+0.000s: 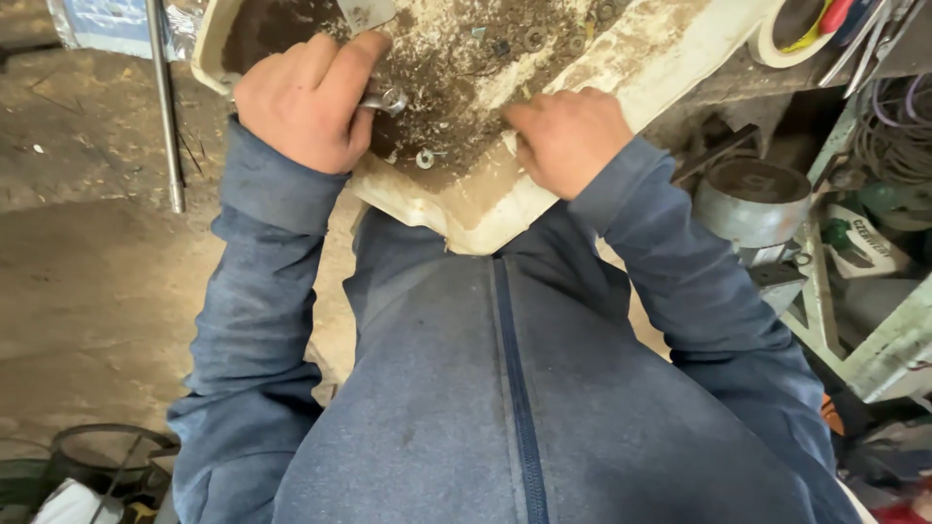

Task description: The person works on an electric motor mounted to a machine, using a wrench to loosen and remove bolts from the motor housing. They pick up fasteners from a dirty plastic tray on the floor, carry the motor across the workshop, and continue unscrewing and adjusting parts of the motor by hand.

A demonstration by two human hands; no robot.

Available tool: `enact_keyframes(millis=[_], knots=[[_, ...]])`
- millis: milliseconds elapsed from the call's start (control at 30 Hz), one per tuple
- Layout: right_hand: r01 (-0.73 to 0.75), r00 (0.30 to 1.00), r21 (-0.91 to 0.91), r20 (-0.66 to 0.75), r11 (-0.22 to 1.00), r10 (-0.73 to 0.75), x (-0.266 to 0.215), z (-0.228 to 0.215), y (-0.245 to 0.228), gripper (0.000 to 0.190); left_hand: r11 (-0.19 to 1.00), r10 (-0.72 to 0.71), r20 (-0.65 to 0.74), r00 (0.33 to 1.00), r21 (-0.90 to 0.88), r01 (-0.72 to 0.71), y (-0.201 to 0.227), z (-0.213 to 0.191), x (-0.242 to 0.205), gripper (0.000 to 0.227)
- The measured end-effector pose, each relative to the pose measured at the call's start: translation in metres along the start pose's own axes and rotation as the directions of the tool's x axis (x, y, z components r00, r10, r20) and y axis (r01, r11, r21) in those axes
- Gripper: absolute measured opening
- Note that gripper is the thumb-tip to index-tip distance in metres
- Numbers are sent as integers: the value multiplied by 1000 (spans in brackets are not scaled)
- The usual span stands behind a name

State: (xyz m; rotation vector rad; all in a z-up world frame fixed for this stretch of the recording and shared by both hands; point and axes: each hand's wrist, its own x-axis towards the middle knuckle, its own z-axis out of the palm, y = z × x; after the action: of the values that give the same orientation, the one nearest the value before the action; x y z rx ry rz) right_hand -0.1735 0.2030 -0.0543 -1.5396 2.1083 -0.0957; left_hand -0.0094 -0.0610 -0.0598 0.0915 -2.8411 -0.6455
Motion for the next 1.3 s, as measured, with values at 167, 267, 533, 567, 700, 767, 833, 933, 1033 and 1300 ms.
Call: enact_keyframes(millis=[167,267,533,567,700,767,833,933,1033,1300], knots=[[-216,975,-103,22,971,220,-1,-3,26,19,1000,2,-20,1000,-26,-3,0,1,2,58],[-217,974,-209,-114,954,197,3,-6,42,26,1000,-9,-26,1000,-25,9,-1,3,3,57],[-278,950,-179,92,944,297,15,-14,37,45,999,-15,6,1000,-33,15,0,1,8,56],[-254,967,-177,-36,951,252,13,-10,41,34,999,-17,-5,1000,-51,17,0,1,8,55],[-102,976,-120,-204,988,76,11,-10,39,26,995,-44,-58,997,-97,39,-2,1,8,52],[-93,983,-102,-167,990,75,13,-9,41,24,992,-41,-135,990,-127,24,1,-2,12,51],[-87,988,-85,-138,993,75,12,-9,42,23,989,-31,-215,976,-150,-2,0,-1,8,49],[-92,970,-35,-231,995,82,11,-13,40,21,976,-60,-336,940,-216,-14,-7,8,-9,45],[-80,942,24,-325,996,84,9,-17,37,22,940,-121,-338,933,-341,-2,-11,12,-19,33],[-68,927,63,-365,996,87,7,-10,41,20,972,-53,-282,958,-236,-16,-11,6,-23,19]])
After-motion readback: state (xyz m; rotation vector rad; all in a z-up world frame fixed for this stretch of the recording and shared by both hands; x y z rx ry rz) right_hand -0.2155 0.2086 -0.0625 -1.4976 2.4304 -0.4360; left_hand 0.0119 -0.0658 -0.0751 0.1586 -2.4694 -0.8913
